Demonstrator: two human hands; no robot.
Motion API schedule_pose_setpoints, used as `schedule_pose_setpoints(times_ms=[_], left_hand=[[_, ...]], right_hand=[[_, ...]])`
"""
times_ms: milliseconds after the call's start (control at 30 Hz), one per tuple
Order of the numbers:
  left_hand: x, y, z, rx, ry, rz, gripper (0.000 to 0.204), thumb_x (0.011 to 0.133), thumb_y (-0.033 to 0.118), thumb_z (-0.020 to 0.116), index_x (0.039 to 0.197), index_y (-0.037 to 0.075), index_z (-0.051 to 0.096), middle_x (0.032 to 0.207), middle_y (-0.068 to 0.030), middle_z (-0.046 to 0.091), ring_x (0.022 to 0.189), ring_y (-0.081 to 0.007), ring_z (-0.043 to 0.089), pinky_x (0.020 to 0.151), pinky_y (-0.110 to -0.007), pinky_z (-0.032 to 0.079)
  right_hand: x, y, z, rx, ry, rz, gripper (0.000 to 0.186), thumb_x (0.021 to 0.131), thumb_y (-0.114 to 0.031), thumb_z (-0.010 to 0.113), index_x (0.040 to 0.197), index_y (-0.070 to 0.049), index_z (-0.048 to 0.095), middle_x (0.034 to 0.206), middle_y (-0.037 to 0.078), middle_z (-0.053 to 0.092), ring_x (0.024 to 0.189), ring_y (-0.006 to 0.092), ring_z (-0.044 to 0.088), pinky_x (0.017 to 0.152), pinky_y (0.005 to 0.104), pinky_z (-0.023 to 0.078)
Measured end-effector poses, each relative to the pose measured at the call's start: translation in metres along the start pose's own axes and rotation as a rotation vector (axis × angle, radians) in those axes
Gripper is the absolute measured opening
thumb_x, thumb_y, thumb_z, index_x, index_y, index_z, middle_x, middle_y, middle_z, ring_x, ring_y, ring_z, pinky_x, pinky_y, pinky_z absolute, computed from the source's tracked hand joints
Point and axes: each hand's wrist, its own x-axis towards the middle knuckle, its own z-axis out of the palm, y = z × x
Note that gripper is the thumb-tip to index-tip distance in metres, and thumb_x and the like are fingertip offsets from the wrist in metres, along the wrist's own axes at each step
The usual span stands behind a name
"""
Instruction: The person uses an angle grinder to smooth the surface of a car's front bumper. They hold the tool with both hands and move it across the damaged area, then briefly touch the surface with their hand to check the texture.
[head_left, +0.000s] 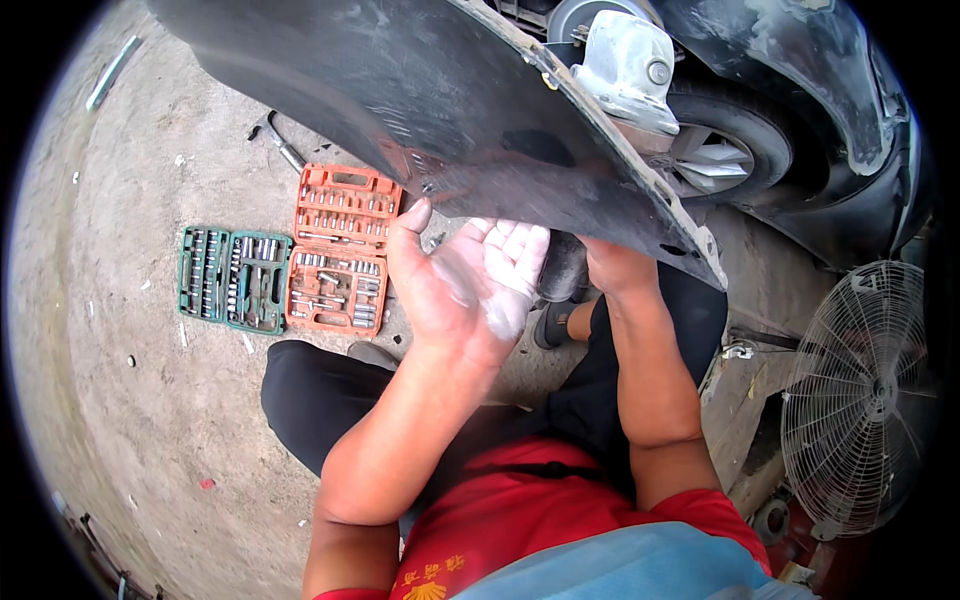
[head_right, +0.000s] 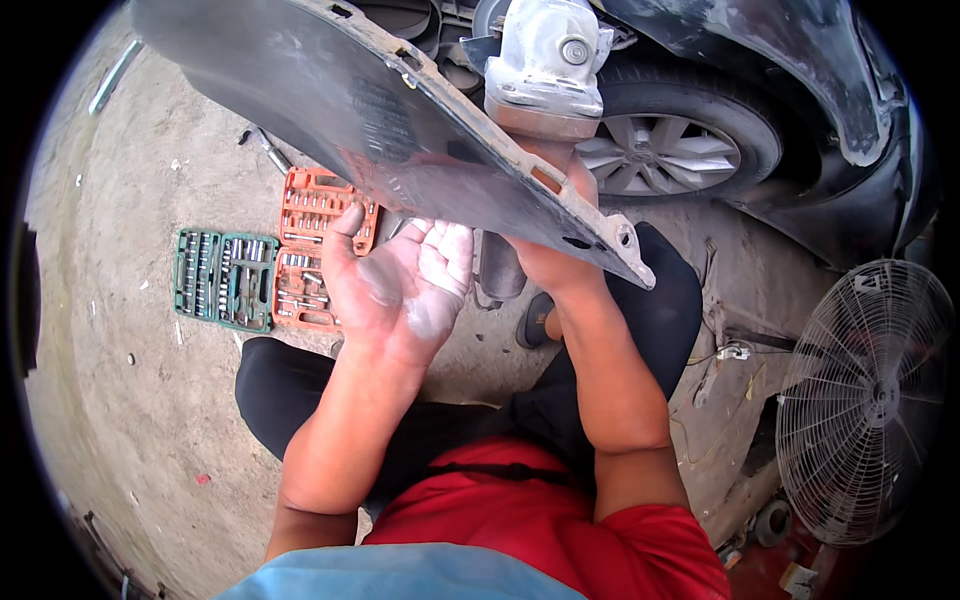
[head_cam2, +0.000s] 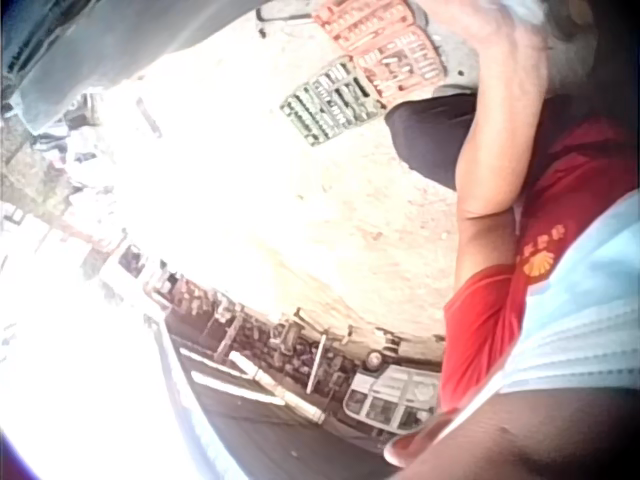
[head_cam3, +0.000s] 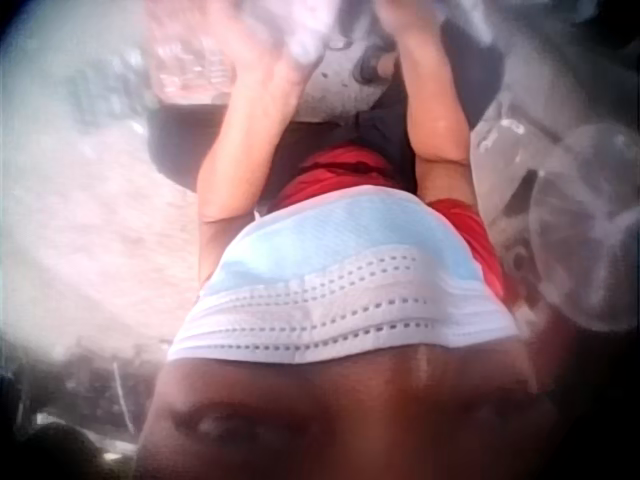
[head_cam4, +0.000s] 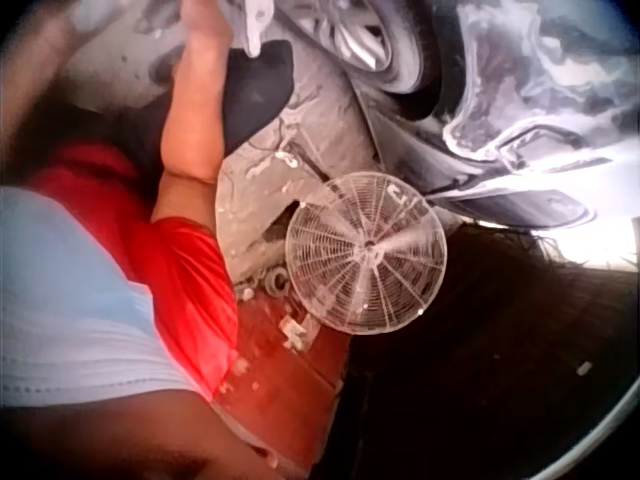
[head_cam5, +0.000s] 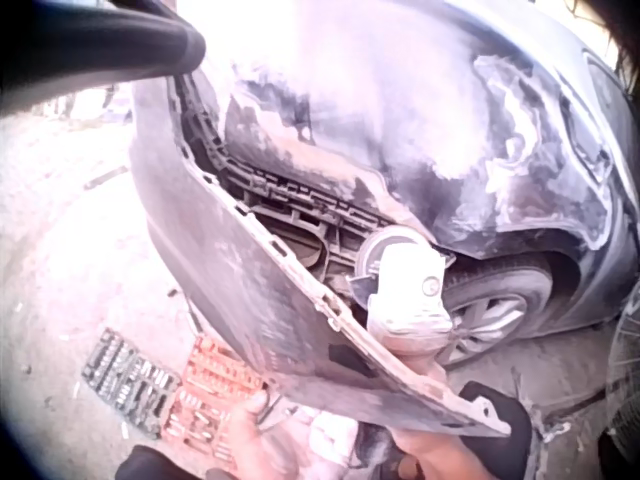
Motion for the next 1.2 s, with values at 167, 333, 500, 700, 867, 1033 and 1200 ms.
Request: schedule_pose_setpoints(times_ms=[167,333,500,700,867,1033,1200], left_hand=[[0.001,0.001,0.002,-0.013,0.02,0.012,0.085,0.093,0.052,0.066,0.147,-0.01,0.044,0.145,-0.02,0.056,0.135,-0.0322,0.059,0.116,-0.043,0.049],[0.002,0.001,-0.001,0.051,0.018,0.016,0.081,0.092,0.054,0.066,0.143,-0.007,0.048,0.143,-0.0183,0.058,0.133,-0.0315,0.06,0.116,-0.043,0.049],[0.002,-0.003,0.003,0.05,0.046,0.047,0.081,0.091,0.057,0.064,0.142,-0.005,0.049,0.144,-0.0164,0.057,0.136,-0.0298,0.057,0.119,-0.043,0.045],[0.002,-0.004,0.0,0.086,0.009,0.038,0.082,0.09,0.058,0.065,0.139,-0.005,0.047,0.141,-0.016,0.056,0.134,-0.0284,0.057,0.116,-0.041,0.045],[0.005,-0.006,-0.003,0.066,0.018,0.043,0.086,0.09,0.058,0.065,0.143,-0.007,0.044,0.143,-0.0167,0.055,0.136,-0.0289,0.056,0.116,-0.041,0.045],[0.006,-0.006,0.001,0.078,-0.001,0.046,0.095,0.09,0.059,0.064,0.151,-0.009,0.038,0.148,-0.0184,0.052,0.139,-0.0296,0.054,0.117,-0.041,0.045],[0.007,-0.007,0.004,0.081,0.028,0.047,0.097,0.089,0.06,0.064,0.152,-0.01,0.037,0.149,-0.0189,0.05,0.139,-0.0299,0.054,0.117,-0.041,0.045]], right_hand=[[0.007,-0.006,0.004,-0.072,-0.029,-0.046,0.052,0.09,-0.025,0.088,0.131,0.0,0.068,0.128,0.011,0.072,0.117,0.0214,0.069,0.104,0.0381,0.053],[0.006,0.008,0.0,-0.002,-0.005,0.004,0.052,0.089,-0.022,0.089,0.131,0.001,0.068,0.124,0.011,0.072,0.113,0.0206,0.069,0.101,0.0372,0.054],[-0.001,0.011,-0.01,-0.179,-0.025,0.031,0.052,0.086,-0.018,0.089,0.13,0.001,0.067,0.121,0.011,0.072,0.107,0.0189,0.07,0.096,0.0357,0.055],[0.001,-0.006,-0.012,-0.232,-0.02,-0.026,0.057,0.085,-0.014,0.088,0.135,0.003,0.063,0.117,0.011,0.073,0.103,0.0184,0.07,0.093,0.0341,0.055],[0.024,-0.033,-0.014,-0.563,-0.057,-0.366,0.05,0.092,-0.026,0.08,0.127,0.005,0.061,0.106,0.021,0.076,0.1,0.0396,0.077,0.084,0.0411,0.058],[0.046,-0.05,-0.01,-0.693,-0.1,-0.281,0.044,0.096,-0.033,0.075,0.117,0.004,0.061,0.105,0.027,0.073,0.105,0.0538,0.068,0.083,0.0464,0.057],[0.056,-0.052,-0.008,-0.769,-0.089,-0.179,0.043,0.095,-0.033,0.076,0.116,0.002,0.061,0.102,0.027,0.074,0.102,0.053,0.069,0.083,0.0478,0.056]])
